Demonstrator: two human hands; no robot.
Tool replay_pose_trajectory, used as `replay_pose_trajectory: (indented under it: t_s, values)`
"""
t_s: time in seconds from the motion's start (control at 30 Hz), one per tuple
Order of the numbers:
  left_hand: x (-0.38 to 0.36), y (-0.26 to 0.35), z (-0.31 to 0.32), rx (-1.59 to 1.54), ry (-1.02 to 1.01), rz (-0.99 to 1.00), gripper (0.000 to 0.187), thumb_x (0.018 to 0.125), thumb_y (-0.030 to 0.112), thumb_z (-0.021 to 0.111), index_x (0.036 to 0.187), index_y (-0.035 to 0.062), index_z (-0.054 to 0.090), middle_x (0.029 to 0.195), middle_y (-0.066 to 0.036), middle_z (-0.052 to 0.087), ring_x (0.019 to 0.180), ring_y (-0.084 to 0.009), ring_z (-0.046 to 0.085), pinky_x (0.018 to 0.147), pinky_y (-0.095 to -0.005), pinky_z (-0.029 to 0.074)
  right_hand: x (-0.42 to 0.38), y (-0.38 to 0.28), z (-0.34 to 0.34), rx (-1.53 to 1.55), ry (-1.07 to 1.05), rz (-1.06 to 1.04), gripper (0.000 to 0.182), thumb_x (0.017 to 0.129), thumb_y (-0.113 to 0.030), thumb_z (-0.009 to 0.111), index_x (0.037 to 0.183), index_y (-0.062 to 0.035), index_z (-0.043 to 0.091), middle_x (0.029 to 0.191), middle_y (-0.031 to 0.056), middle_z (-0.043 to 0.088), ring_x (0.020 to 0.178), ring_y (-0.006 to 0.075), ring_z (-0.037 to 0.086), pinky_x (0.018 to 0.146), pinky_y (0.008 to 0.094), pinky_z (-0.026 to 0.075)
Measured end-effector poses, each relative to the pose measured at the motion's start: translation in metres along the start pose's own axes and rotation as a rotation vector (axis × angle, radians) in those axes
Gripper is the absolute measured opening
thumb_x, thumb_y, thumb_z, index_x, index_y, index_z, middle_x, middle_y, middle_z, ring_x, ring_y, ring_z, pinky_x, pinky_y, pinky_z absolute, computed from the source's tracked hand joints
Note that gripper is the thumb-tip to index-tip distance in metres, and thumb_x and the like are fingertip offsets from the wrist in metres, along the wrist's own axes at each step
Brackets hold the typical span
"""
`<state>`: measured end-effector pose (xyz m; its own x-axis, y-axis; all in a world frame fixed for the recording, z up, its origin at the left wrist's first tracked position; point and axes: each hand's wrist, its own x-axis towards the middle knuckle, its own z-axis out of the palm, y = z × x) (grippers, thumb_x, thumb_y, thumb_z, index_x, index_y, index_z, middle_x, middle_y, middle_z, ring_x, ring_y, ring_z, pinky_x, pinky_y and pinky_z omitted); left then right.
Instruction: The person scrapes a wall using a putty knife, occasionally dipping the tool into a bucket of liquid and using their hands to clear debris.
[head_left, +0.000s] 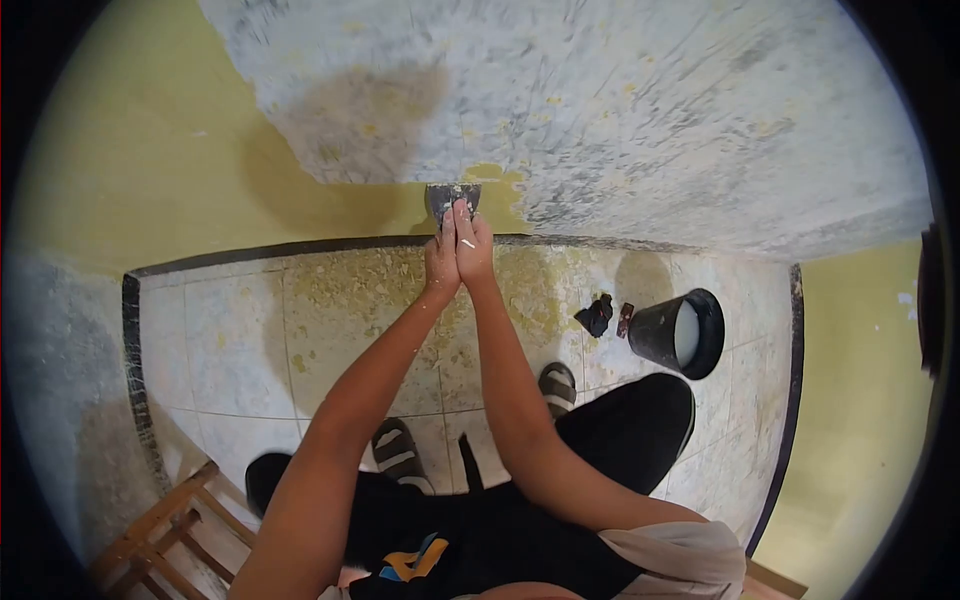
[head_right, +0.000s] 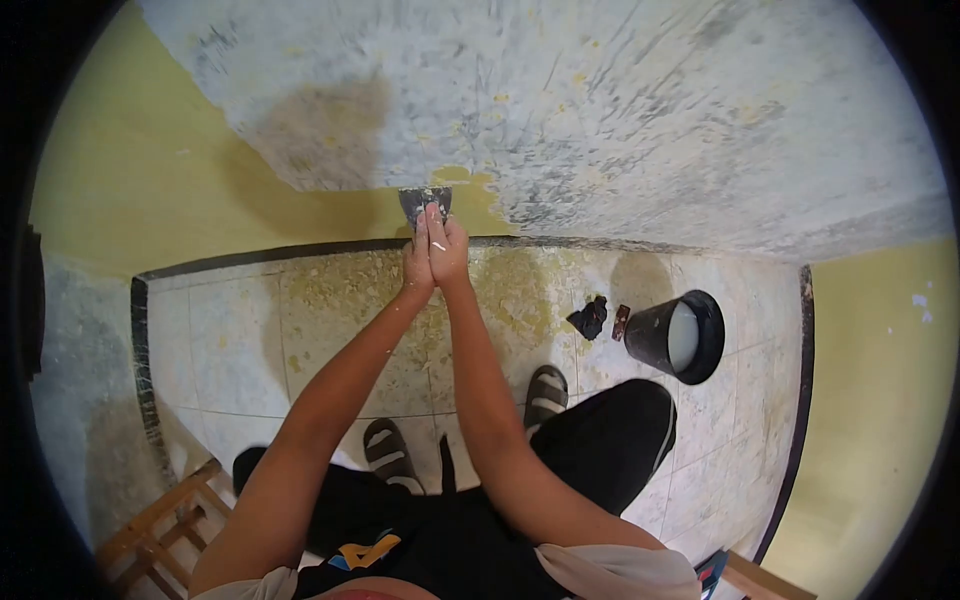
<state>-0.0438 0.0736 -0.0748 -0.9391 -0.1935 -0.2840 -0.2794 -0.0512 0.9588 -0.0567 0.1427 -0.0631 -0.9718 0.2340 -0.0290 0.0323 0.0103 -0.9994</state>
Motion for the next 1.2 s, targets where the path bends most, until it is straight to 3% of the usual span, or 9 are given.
replay_pose_trajectory:
  t_s: [0.07, 0.13, 0.33, 0.37, 0.7, 0.77, 1.0, 1.07, 1.2]
  values:
    - [0.009, -0.001, -0.004, 0.065, -0.074, -0.077, 0.079, 0.104, 0.065, 0.041, 0.136, -0.0048, 0.062, 0.125, -0.019, 0.07, 0.114, -0.0256, 0.066, 0.096, -0.0347, 0.049, 0.006, 0.002, 0.005, -0.007, -0.015, -0.055, 0.053, 0.107, -0.038, 0.058, 0.072, 0.0013, 0.05, 0.066, 0.0017, 0.045, 0.067, 0.0104, 0.042, 0.057, 0.0351, 0.038]
    - [-0.004, 0.009, -0.007, -0.041, -0.025, 0.09, 0.074, 0.106, 0.061, 0.042, 0.109, -0.0074, 0.07, 0.1, -0.022, 0.075, 0.096, -0.0329, 0.071, 0.086, -0.0433, 0.051, -0.002, -0.016, 0.008, 0.092, -0.044, -0.118, 0.053, 0.107, -0.038, 0.057, 0.072, 0.0006, 0.05, 0.066, 0.0022, 0.046, 0.068, 0.0104, 0.042, 0.057, 0.0354, 0.038]
    - [-0.013, 0.023, -0.002, -0.035, 0.074, 0.349, 0.078, 0.104, 0.064, 0.042, 0.11, -0.0092, 0.07, 0.094, -0.022, 0.074, 0.089, -0.0266, 0.071, 0.08, -0.0406, 0.054, -0.003, -0.023, 0.007, 0.068, -0.054, -0.078, 0.057, 0.107, -0.042, 0.056, 0.072, 0.0025, 0.049, 0.065, 0.0049, 0.048, 0.068, 0.0129, 0.044, 0.059, 0.0358, 0.041]
    - [-0.016, 0.029, -0.007, -0.091, -0.041, 0.088, 0.082, 0.103, 0.067, 0.043, 0.111, -0.0099, 0.07, 0.095, -0.021, 0.073, 0.089, -0.023, 0.07, 0.077, -0.0364, 0.054, 0.002, -0.022, 0.005, 0.029, -0.081, -0.037, 0.059, 0.106, -0.045, 0.057, 0.072, 0.0026, 0.05, 0.065, 0.0053, 0.049, 0.067, 0.0141, 0.045, 0.06, 0.0364, 0.042]
    - [-0.039, 0.04, -0.001, -0.254, 0.0, 0.0, 0.085, 0.1, 0.071, 0.045, 0.111, -0.0086, 0.071, 0.098, -0.017, 0.072, 0.085, -0.0177, 0.067, 0.066, -0.034, 0.053, -0.01, -0.038, 0.001, 0.071, -0.138, -0.062, 0.062, 0.106, -0.049, 0.055, 0.07, 0.0018, 0.049, 0.064, 0.0068, 0.049, 0.065, 0.0155, 0.046, 0.059, 0.0381, 0.041]
    - [-0.039, 0.033, -0.002, -0.257, -0.028, -0.002, 0.084, 0.101, 0.071, 0.044, 0.137, -0.0027, 0.062, 0.117, -0.015, 0.07, 0.097, -0.0168, 0.066, 0.075, -0.0302, 0.052, -0.005, -0.019, 0.002, 0.049, -0.104, -0.063, 0.063, 0.106, -0.05, 0.054, 0.069, 0.0012, 0.05, 0.063, 0.0073, 0.05, 0.063, 0.0165, 0.046, 0.058, 0.0388, 0.041]
    - [-0.027, 0.019, -0.009, -0.175, -0.053, -0.065, 0.082, 0.101, 0.068, 0.047, 0.136, -0.0044, 0.063, 0.12, -0.019, 0.07, 0.101, -0.0214, 0.067, 0.082, -0.0353, 0.054, -0.007, -0.02, 0.002, 0.045, -0.159, -0.032, 0.062, 0.106, -0.049, 0.054, 0.068, 0.0006, 0.051, 0.061, 0.0074, 0.052, 0.06, 0.018, 0.048, 0.057, 0.0393, 0.041]
    - [-0.022, 0.01, -0.005, -0.103, 0.04, 0.029, 0.077, 0.102, 0.063, 0.049, 0.125, -0.0081, 0.066, 0.117, -0.028, 0.071, 0.104, -0.0354, 0.07, 0.09, -0.0435, 0.052, -0.013, -0.028, 0.003, 0.172, -0.165, -0.03, 0.062, 0.106, -0.048, 0.055, 0.068, 0.0002, 0.051, 0.062, 0.0055, 0.052, 0.061, 0.016, 0.048, 0.057, 0.0385, 0.041]
    - [-0.018, 0.002, 0.003, -0.152, 0.099, 0.152, 0.077, 0.103, 0.062, 0.048, 0.13, -0.0081, 0.063, 0.125, -0.03, 0.068, 0.114, -0.039, 0.067, 0.098, -0.0439, 0.049, 0.001, -0.006, 0.003, 0.148, -0.175, -0.061, 0.053, 0.108, -0.047, 0.053, 0.073, -0.0074, 0.053, 0.065, -0.002, 0.049, 0.061, 0.0102, 0.045, 0.055, 0.0331, 0.039]
